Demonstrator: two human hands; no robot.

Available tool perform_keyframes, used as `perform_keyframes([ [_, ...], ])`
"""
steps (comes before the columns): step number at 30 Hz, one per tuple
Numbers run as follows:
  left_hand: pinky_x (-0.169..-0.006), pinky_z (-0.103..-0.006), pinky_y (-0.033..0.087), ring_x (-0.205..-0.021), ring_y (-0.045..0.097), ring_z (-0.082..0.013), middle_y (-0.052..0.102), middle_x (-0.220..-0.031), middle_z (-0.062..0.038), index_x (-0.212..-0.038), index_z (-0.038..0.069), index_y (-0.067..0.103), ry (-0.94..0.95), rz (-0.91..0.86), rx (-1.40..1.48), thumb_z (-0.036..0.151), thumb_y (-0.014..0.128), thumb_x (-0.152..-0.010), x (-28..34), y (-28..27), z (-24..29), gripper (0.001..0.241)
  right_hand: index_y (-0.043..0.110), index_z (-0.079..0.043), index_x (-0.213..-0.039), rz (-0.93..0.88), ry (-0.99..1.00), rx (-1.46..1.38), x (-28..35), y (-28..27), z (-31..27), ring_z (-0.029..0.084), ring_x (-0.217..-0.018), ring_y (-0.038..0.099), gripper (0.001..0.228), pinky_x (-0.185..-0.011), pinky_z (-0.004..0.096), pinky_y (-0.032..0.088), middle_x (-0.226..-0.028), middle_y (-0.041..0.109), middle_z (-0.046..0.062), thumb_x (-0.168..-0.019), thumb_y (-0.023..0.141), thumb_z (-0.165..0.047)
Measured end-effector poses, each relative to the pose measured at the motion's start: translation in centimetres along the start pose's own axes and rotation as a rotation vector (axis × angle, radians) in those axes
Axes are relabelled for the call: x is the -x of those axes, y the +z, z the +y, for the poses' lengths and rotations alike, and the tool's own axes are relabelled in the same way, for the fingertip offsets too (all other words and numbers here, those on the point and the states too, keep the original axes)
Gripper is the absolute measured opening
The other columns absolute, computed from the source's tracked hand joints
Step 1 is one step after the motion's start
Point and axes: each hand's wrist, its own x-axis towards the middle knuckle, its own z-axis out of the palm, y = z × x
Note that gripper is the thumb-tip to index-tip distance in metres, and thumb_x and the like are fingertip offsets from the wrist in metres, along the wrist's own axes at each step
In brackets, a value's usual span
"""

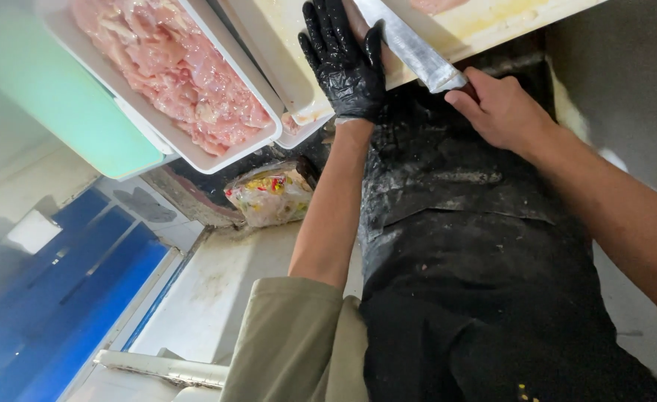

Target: Slicing raw chicken breasts into smaller pieces on a cutting board using a knife.

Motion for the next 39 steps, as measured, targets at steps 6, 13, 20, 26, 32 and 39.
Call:
perform_keyframes([
  [6, -0.150, -0.0557, 0.023, -0.173, 0.025, -0.0322, 0.027, -0.179, -0.010, -0.169, 0.014, 0.023, -0.048, 0.012, -0.066, 0.059, 0.056, -0.108, 0.5, 0.4, 1.2, 0.082, 0.054, 0.000, -0.116, 0.013, -0.033, -0.095, -1.7, 1.0, -0.5, 0.040, -0.068, 0.059, 0.045, -0.063, 0.052, 0.039, -0.083, 0.063, 0.018, -0.117, 0.043, -0.044],
  [13, -0.150, -0.0536, 0.018, -0.171, 0.026, -0.0349, 0.030, -0.177, -0.015, -0.166, 0.010, 0.029, -0.063, -0.043, -0.147, 0.056, 0.056, -0.106, 0.5, 0.9, 1.3, 0.080, 0.052, -0.001, -0.107, -0.003, -0.062, -0.070, -1.3, 1.2, 1.0, 0.037, -0.061, 0.057, 0.041, -0.058, 0.050, 0.038, -0.076, 0.060, 0.017, -0.119, 0.047, -0.039],
  [20, -0.150, -0.0522, 0.015, -0.174, 0.019, -0.0310, 0.021, -0.181, -0.009, -0.171, 0.012, 0.016, -0.096, -0.041, -0.103, 0.054, 0.048, -0.111, 0.7, 0.2, 2.2, 0.080, 0.057, -0.001, -0.108, -0.073, -0.001, 0.018, 0.1, 0.2, 1.4, 0.038, -0.065, 0.061, 0.035, -0.058, 0.049, 0.040, -0.080, 0.066, 0.019, -0.118, 0.051, -0.034],
  [26, -0.150, -0.0513, 0.014, -0.176, 0.014, -0.0273, 0.012, -0.184, -0.003, -0.175, 0.018, 0.008, -0.080, -0.030, -0.081, 0.054, 0.037, -0.115, 0.9, 0.0, 2.4, 0.076, 0.058, -0.002, -0.115, -0.097, 0.019, 0.076, 1.7, -0.1, 2.6, 0.046, -0.080, 0.068, 0.035, -0.065, 0.053, 0.046, -0.090, 0.071, 0.024, -0.115, 0.052, -0.036],
  [32, -0.150, -0.0504, 0.014, -0.176, 0.015, -0.0281, 0.013, -0.183, -0.005, -0.174, 0.015, 0.009, -0.088, -0.034, -0.137, 0.052, 0.037, -0.115, 0.9, -0.1, 2.7, 0.075, 0.056, -0.004, -0.114, -0.127, 0.047, 0.165, 3.5, -0.1, 4.0, 0.043, -0.076, 0.069, 0.038, -0.063, 0.050, 0.047, -0.088, 0.072, 0.023, -0.115, 0.050, -0.041],
  [39, -0.078, -0.0453, 0.065, -0.140, 0.065, -0.0355, 0.036, -0.166, -0.007, -0.159, 0.041, 0.032, -0.171, -0.035, 0.324, 0.007, 0.059, -0.090, -2.3, -3.4, 2.4, 0.081, 0.059, -0.015, -0.115, 0.114, -0.070, 0.576, 7.1, -1.1, 5.3, 0.021, -0.062, 0.070, 0.037, -0.049, 0.033, 0.057, -0.083, 0.071, 0.004, -0.114, 0.051, -0.052],
])
